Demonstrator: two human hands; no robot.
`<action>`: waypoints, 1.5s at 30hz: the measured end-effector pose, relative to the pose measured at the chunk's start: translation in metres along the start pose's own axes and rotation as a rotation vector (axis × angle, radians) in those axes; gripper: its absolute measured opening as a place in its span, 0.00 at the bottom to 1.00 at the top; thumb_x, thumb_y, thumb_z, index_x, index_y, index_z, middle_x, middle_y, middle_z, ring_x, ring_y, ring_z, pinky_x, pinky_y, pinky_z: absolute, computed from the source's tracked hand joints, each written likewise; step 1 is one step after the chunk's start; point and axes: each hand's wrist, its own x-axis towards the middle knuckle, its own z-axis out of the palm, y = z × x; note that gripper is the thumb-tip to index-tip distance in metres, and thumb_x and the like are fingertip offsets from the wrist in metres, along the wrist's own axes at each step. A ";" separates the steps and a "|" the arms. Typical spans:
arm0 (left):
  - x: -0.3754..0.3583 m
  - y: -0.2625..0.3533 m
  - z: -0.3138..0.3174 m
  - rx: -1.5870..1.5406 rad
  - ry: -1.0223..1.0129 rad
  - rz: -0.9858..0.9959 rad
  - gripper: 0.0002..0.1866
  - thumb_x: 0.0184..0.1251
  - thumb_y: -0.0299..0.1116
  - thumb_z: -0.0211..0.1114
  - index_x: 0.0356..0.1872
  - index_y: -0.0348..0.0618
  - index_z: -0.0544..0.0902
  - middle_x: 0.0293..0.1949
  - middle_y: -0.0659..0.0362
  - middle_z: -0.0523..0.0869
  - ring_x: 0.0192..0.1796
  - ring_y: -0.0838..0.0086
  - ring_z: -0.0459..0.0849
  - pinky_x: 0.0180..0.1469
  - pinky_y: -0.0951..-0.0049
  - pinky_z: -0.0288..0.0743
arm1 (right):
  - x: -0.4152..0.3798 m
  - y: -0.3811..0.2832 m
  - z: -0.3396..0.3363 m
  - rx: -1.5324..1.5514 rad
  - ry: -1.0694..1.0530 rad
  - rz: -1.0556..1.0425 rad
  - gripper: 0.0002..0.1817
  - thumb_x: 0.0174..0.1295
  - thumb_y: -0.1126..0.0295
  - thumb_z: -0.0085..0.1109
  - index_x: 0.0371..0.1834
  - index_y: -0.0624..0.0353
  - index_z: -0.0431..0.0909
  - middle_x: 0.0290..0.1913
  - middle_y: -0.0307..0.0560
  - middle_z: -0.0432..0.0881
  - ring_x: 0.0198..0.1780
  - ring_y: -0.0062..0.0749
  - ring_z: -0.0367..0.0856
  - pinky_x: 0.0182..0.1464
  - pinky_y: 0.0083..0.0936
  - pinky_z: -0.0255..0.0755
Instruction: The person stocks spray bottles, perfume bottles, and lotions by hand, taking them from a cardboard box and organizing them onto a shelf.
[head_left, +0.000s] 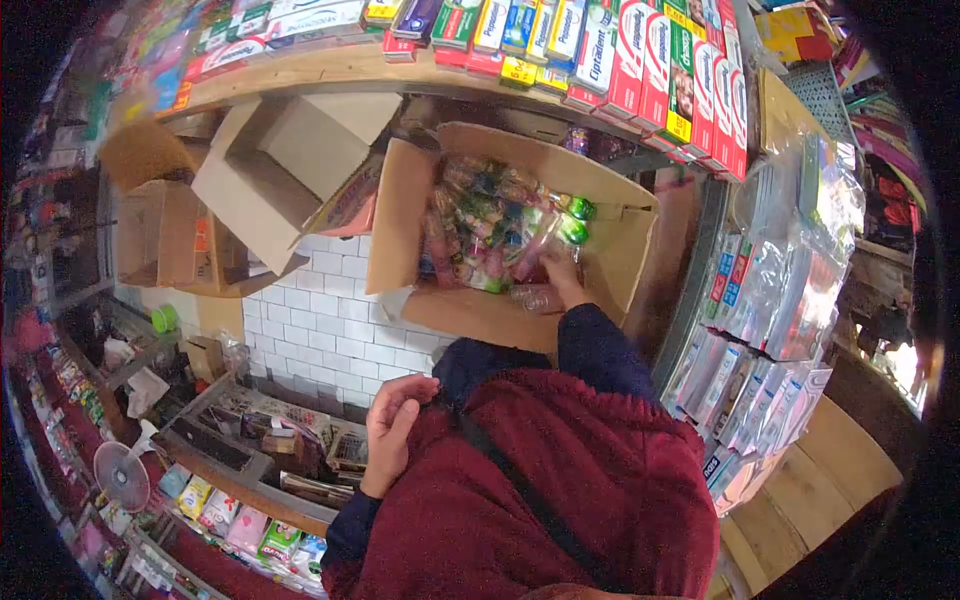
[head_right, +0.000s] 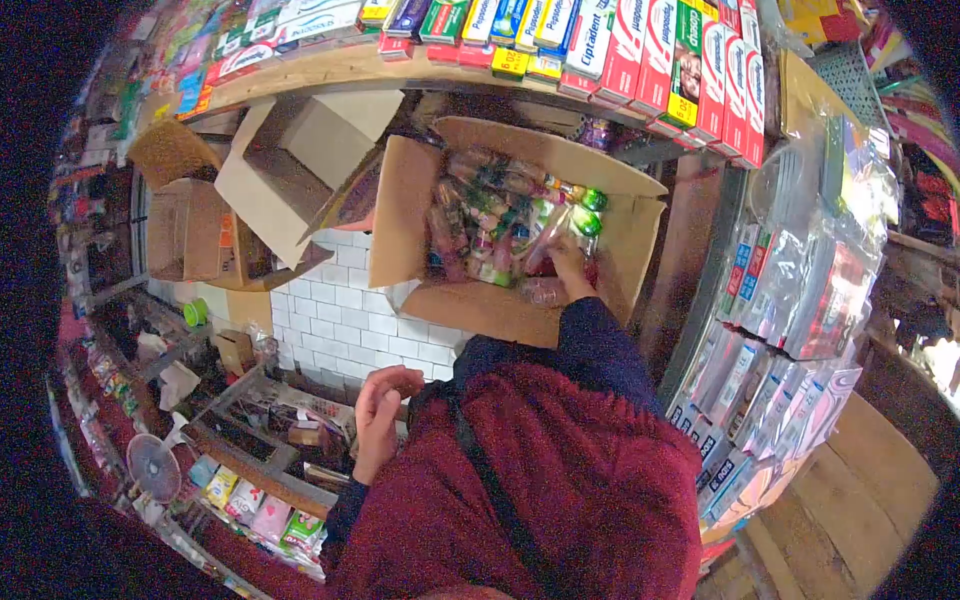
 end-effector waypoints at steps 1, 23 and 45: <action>-0.001 0.001 0.000 -0.010 0.016 -0.016 0.15 0.68 0.28 0.53 0.53 0.33 0.73 0.49 0.51 0.81 0.52 0.70 0.78 0.59 0.70 0.68 | 0.021 0.042 -0.009 -0.220 -0.013 -0.222 0.22 0.53 0.67 0.63 0.54 0.51 0.74 0.46 0.47 0.81 0.45 0.40 0.80 0.44 0.36 0.75; 0.006 -0.023 0.024 0.049 0.027 -0.091 0.16 0.68 0.32 0.54 0.54 0.35 0.72 0.50 0.51 0.80 0.52 0.69 0.77 0.59 0.68 0.67 | 0.014 0.031 -0.008 -0.455 0.146 -0.257 0.41 0.42 0.54 0.71 0.59 0.63 0.65 0.44 0.61 0.80 0.46 0.54 0.79 0.50 0.41 0.72; 0.012 -0.015 0.039 0.054 -0.013 -0.099 0.16 0.69 0.29 0.52 0.55 0.35 0.71 0.51 0.51 0.79 0.54 0.69 0.76 0.60 0.69 0.66 | -0.043 -0.057 0.011 -0.126 0.057 -0.512 0.26 0.51 0.56 0.64 0.49 0.60 0.70 0.45 0.55 0.76 0.46 0.51 0.76 0.48 0.39 0.70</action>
